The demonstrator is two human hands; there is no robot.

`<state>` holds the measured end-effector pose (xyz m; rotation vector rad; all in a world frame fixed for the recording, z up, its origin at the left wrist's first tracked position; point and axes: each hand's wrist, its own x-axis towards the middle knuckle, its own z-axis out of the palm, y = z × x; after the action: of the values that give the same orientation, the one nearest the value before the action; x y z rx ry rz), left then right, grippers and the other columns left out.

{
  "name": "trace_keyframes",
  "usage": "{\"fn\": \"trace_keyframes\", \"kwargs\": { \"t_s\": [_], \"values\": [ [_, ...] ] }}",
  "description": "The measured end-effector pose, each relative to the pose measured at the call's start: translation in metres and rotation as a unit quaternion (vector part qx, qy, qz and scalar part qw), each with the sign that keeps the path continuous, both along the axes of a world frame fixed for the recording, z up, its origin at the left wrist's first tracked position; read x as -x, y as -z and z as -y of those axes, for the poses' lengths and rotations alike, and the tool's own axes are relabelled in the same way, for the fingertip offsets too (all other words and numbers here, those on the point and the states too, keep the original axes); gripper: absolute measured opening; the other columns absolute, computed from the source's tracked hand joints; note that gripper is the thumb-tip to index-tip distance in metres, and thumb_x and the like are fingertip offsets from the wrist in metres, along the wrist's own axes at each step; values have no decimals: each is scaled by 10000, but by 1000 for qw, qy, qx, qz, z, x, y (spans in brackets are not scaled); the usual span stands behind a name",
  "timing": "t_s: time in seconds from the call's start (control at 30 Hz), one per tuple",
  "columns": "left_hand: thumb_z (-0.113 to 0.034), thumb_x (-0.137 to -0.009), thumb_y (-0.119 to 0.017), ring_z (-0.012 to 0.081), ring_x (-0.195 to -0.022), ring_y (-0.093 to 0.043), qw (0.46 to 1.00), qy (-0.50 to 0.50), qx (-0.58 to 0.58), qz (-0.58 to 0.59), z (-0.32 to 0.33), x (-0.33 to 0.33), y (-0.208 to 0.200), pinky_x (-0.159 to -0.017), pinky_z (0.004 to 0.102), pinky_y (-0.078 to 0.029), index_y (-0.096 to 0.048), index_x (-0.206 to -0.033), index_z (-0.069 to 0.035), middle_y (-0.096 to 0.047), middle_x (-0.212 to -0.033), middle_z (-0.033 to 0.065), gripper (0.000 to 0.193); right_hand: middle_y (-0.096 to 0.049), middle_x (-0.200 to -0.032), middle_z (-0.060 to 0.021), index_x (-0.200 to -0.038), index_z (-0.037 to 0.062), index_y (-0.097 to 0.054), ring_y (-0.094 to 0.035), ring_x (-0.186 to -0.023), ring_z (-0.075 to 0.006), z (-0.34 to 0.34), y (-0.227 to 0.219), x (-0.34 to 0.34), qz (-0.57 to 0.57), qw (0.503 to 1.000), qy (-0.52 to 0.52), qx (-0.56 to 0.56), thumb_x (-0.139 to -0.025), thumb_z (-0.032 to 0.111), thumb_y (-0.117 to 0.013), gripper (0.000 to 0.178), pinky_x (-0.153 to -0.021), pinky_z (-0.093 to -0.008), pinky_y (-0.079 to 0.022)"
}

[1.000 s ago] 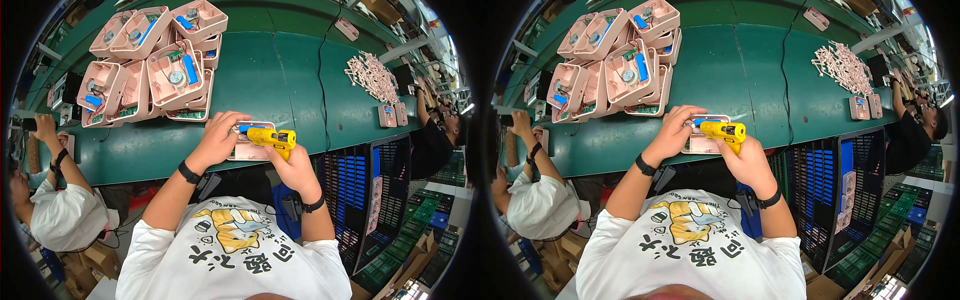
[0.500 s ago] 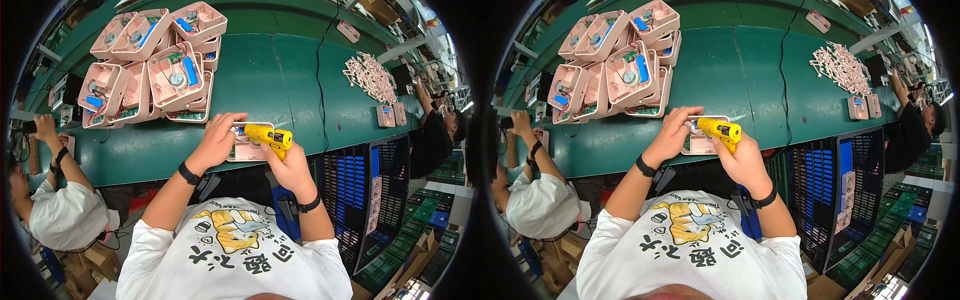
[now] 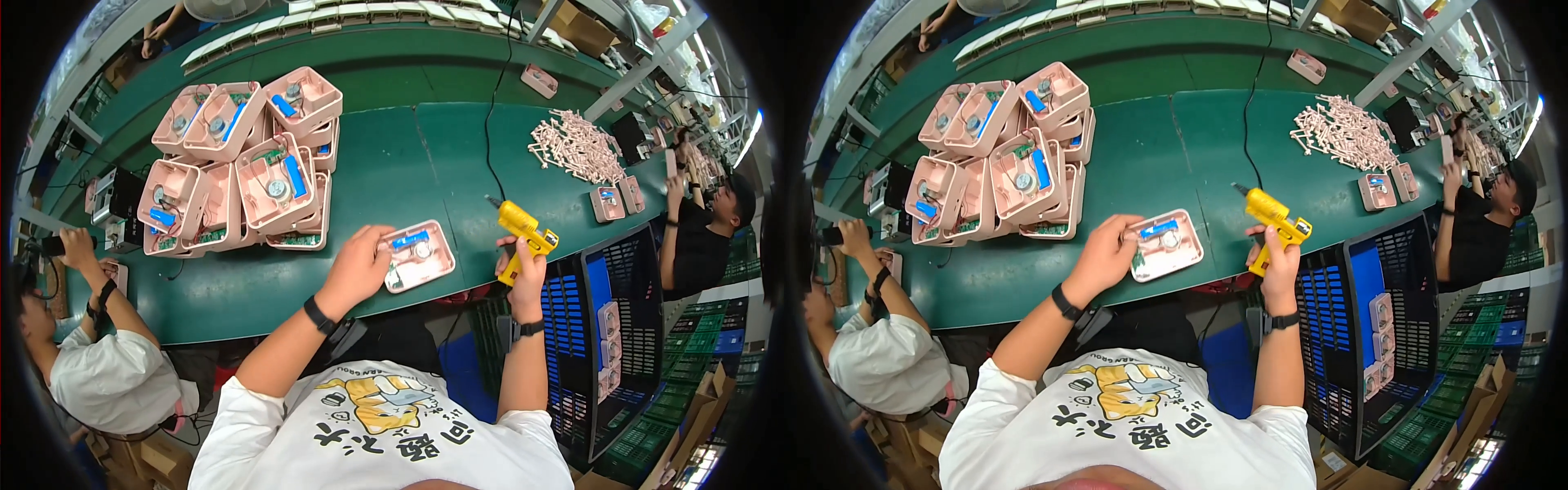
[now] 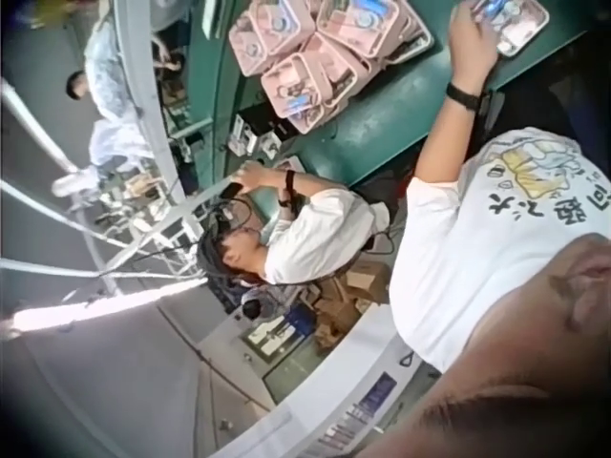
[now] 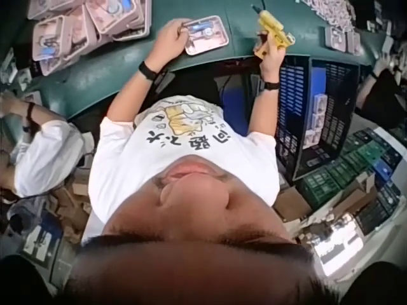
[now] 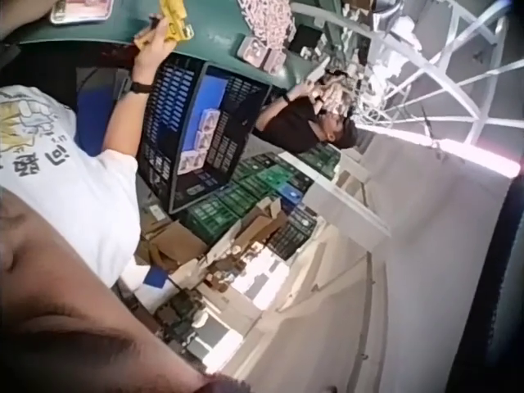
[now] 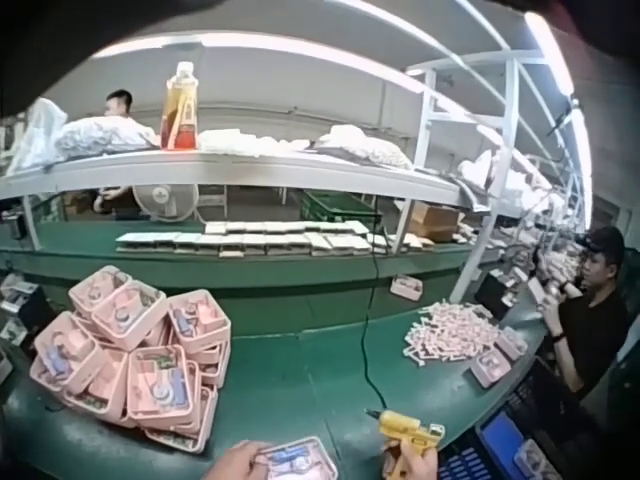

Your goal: The person picks up a pink plastic housing, applies glue to the interior with a glue gun, and presses a blue battery into the glue. They then apply more glue over the battery and place the housing onto a stack on the table.

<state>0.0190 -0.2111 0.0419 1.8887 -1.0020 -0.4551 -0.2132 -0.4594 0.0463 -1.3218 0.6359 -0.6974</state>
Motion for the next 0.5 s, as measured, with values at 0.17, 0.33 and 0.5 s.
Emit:
{"fn": "trace_keyframes", "kwargs": {
  "t_s": [0.17, 0.33, 0.5],
  "values": [
    [-105, -1104, -560, 341, -1038, -758, 991, -128, 37, -8, 78, -47, 35, -926, 429, -598, -624, -1453, 19, -665, -1370, 240, 376, -774, -1076, -165, -1227, -32, -655, -625, -595, -129, 33, 34, -16, 72, 995, 73, 2, -1157, 271, -621, 313, -567, -315, -543],
    [-63, -1028, -628, 456, -1254, -662, 949, -241, 200, 21, 125, -62, 41, -1091, 479, -548, -548, -1482, 36, -604, -1445, 283, 472, -768, -1077, -169, -1190, -27, -652, -623, -601, -142, 30, 38, -16, 69, 993, 95, 6, -1164, 276, -611, 307, -567, -324, -538],
    [-32, -984, -688, 433, -1302, -661, 972, -55, 188, 131, 68, -3, -30, -1107, 468, -547, -643, -1370, -16, -646, -1429, 226, 389, -759, -1077, -174, -1195, -20, -646, -613, -606, -150, 36, 47, -10, 70, 992, 102, -9, -1169, 282, -602, 307, -567, -332, -533]
  ]
}}
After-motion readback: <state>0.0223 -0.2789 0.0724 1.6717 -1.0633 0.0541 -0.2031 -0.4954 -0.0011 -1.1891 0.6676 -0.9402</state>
